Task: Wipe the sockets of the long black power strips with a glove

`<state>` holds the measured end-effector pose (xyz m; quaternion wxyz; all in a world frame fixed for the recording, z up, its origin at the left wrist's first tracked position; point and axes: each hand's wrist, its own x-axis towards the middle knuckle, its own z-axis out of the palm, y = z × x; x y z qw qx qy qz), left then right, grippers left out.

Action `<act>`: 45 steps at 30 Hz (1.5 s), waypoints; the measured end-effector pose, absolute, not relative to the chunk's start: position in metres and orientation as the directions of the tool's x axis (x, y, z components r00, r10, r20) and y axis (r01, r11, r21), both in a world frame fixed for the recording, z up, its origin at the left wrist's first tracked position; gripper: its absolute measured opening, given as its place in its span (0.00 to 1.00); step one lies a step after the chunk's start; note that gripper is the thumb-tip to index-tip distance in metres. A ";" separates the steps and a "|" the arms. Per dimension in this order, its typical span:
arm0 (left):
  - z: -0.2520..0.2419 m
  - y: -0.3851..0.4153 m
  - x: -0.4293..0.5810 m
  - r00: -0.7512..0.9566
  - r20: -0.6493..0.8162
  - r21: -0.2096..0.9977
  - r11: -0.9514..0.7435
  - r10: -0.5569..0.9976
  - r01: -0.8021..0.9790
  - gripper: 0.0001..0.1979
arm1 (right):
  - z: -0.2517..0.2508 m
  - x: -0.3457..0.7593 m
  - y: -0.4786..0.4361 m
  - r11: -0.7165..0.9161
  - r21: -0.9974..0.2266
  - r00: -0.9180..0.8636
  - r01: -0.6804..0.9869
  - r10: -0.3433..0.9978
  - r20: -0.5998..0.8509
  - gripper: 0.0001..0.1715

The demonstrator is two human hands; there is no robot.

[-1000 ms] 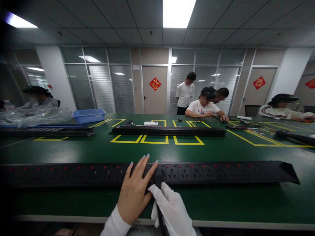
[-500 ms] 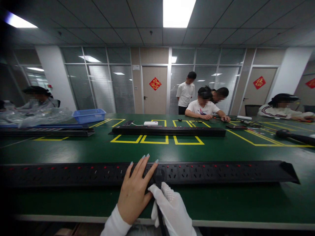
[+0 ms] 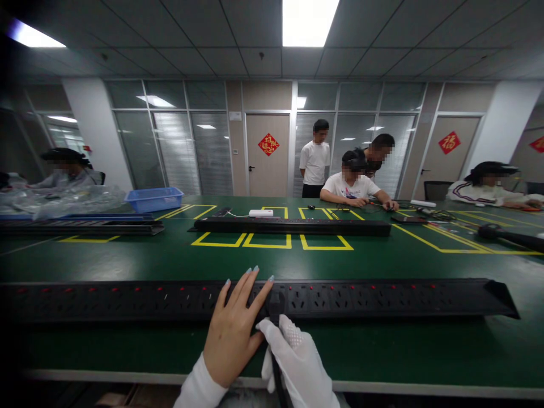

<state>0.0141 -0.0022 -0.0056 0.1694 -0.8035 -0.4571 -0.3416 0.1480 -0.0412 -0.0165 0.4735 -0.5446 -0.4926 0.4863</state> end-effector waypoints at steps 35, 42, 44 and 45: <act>-0.007 -0.002 0.014 0.341 0.717 0.066 -0.546 0.608 0.835 0.39 | -0.013 0.146 -0.046 -0.061 -0.998 0.056 0.032 0.997 -0.060 0.30; -0.008 -0.003 0.014 0.347 0.705 0.076 -0.552 0.619 0.831 0.38 | -0.012 0.148 -0.044 -0.078 -0.997 0.017 0.028 0.997 -0.077 0.25; -0.009 -0.004 0.014 0.348 0.700 0.075 -0.549 0.624 0.833 0.39 | -0.013 0.149 -0.043 -0.071 -0.997 0.020 0.023 0.997 -0.071 0.25; -0.009 -0.004 0.014 0.347 0.698 0.075 -0.546 0.626 0.834 0.39 | -0.014 0.149 -0.043 -0.065 -0.998 0.019 0.021 0.998 -0.065 0.26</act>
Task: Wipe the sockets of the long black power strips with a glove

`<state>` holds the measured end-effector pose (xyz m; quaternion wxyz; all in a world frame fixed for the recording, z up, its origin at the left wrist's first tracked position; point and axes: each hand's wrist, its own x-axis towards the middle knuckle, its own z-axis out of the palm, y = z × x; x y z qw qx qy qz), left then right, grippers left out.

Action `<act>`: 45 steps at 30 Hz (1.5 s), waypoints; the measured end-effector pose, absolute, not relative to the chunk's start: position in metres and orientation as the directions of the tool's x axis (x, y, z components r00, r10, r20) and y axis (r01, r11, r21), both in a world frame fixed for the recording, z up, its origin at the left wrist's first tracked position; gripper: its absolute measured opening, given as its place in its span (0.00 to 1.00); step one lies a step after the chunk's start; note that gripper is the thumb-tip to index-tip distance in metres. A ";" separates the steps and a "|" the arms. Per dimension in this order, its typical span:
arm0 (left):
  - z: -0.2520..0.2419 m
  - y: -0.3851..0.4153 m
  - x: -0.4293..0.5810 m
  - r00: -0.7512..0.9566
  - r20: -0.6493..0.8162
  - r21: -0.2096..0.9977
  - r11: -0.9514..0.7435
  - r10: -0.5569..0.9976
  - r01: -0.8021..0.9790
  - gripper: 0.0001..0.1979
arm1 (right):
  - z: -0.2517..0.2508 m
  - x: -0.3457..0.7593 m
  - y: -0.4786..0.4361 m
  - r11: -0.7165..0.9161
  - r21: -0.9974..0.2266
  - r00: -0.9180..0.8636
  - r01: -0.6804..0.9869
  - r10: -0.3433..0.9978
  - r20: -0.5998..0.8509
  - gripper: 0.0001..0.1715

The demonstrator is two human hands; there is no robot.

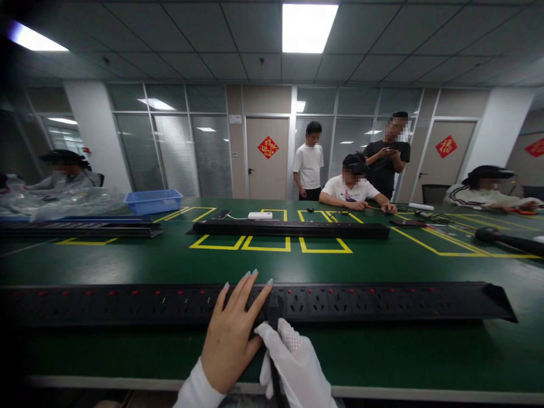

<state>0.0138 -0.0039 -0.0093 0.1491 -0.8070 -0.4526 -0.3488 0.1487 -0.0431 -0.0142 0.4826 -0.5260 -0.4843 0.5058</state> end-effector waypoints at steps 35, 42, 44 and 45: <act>-0.006 -0.004 0.014 0.355 0.693 0.056 -0.538 0.627 0.841 0.38 | -0.007 0.147 -0.045 -0.057 -0.996 0.042 0.065 0.998 -0.055 0.35; -0.005 -0.004 0.013 0.353 0.695 0.058 -0.539 0.626 0.841 0.39 | -0.007 0.148 -0.046 -0.064 -0.995 0.043 0.081 0.997 -0.061 0.35; -0.005 -0.004 0.013 0.353 0.697 0.053 -0.535 0.624 0.843 0.38 | -0.006 0.148 -0.046 -0.073 -0.994 0.046 0.076 0.997 -0.070 0.35; -0.005 -0.004 0.013 0.352 0.697 0.053 -0.535 0.625 0.843 0.38 | -0.006 0.147 -0.046 -0.077 -0.995 0.048 0.070 0.996 -0.074 0.34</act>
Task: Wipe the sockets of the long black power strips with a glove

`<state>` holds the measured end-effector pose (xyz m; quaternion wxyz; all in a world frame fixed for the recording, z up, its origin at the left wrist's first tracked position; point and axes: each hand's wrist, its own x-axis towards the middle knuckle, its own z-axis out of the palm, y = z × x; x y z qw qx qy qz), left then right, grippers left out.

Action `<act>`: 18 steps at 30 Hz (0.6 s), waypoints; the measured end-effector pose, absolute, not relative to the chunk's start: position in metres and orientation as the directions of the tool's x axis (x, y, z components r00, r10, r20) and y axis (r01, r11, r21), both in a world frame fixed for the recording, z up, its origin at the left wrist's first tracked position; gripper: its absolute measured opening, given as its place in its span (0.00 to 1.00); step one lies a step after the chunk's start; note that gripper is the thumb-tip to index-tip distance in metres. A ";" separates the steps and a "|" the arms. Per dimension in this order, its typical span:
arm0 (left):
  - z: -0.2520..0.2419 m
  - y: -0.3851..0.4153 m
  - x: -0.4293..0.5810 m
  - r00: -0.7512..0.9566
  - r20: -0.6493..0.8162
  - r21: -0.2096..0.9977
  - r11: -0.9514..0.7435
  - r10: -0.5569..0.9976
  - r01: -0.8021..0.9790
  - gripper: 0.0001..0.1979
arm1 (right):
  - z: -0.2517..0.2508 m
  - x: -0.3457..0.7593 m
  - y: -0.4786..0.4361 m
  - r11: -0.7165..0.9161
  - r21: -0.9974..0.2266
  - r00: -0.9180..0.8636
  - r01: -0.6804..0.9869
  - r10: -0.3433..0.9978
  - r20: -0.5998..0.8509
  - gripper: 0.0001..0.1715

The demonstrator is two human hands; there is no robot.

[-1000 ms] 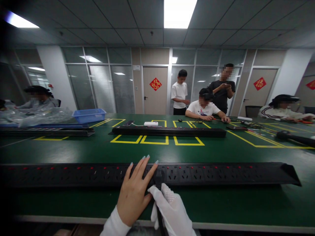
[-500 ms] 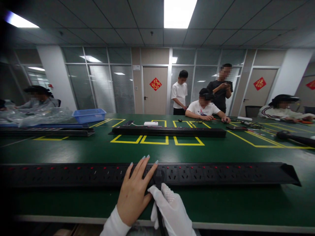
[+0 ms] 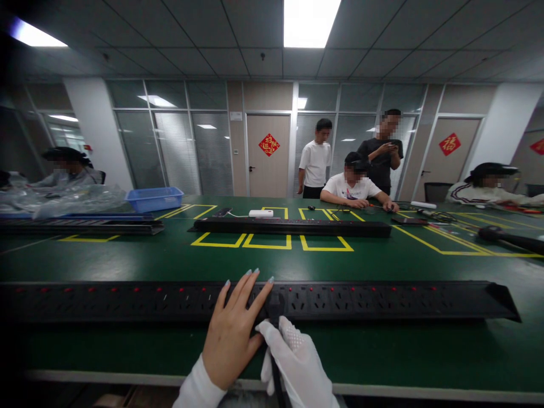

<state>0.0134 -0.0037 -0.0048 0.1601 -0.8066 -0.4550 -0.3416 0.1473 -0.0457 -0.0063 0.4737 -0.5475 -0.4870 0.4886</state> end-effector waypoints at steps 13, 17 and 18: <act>-0.006 -0.004 0.013 0.349 0.686 0.073 -0.537 0.639 0.841 0.38 | 0.000 0.144 -0.047 -0.097 -0.992 0.084 0.083 0.992 -0.090 0.33; -0.006 -0.004 0.013 0.349 0.680 0.080 -0.539 0.645 0.839 0.39 | -0.007 0.145 -0.045 -0.094 -0.993 0.069 0.072 0.994 -0.089 0.33; -0.006 -0.004 0.013 0.349 0.682 0.079 -0.539 0.643 0.838 0.39 | -0.010 0.146 -0.044 -0.081 -0.994 0.066 0.068 0.995 -0.076 0.33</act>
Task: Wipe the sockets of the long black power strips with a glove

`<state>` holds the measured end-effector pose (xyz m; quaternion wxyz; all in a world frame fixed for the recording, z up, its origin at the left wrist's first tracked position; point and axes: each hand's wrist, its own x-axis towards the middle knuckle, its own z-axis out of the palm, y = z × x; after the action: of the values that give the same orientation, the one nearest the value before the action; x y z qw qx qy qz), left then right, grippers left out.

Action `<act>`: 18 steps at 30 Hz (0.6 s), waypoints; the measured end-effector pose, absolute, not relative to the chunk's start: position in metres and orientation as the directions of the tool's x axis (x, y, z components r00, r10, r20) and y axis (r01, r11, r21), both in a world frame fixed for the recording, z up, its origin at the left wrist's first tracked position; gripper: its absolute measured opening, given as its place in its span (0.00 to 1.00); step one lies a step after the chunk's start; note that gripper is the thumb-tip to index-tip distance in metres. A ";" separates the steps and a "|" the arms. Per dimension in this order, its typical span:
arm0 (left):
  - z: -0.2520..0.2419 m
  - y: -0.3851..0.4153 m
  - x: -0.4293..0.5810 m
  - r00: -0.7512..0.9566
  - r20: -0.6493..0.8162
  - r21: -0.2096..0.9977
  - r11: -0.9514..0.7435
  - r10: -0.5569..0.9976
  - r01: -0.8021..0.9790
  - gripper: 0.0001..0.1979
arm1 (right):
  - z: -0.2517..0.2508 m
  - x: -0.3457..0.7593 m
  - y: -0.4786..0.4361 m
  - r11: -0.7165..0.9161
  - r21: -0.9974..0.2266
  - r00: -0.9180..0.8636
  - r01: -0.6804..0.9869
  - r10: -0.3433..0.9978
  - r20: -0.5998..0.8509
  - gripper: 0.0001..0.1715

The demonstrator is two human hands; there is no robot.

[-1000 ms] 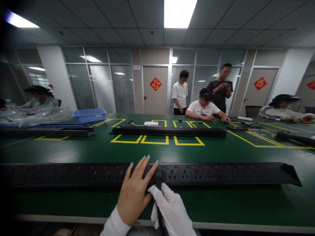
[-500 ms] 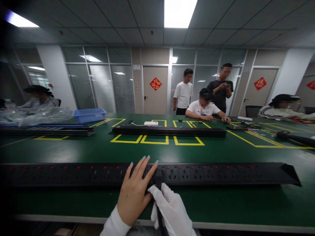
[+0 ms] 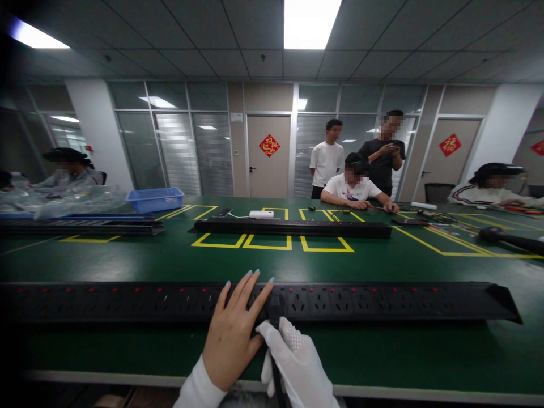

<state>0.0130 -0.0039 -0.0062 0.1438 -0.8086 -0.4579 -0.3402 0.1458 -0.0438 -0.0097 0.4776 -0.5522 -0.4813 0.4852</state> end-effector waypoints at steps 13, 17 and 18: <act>-0.006 -0.003 0.014 0.348 0.705 0.048 -0.531 0.618 0.846 0.38 | -0.017 0.147 -0.044 -0.055 -0.996 0.071 0.064 0.996 -0.050 0.34; -0.007 -0.003 0.014 0.348 0.714 0.031 -0.523 0.608 0.852 0.37 | -0.012 0.146 -0.044 -0.070 -0.995 0.069 0.066 0.996 -0.065 0.33; -0.007 -0.003 0.014 0.348 0.715 0.030 -0.524 0.606 0.851 0.37 | -0.010 0.146 -0.045 -0.076 -0.995 0.066 0.066 0.995 -0.072 0.33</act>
<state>0.0136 -0.0026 -0.0066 0.1774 -0.8017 -0.4544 -0.3454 0.1460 -0.0448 -0.0103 0.4792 -0.5506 -0.4819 0.4847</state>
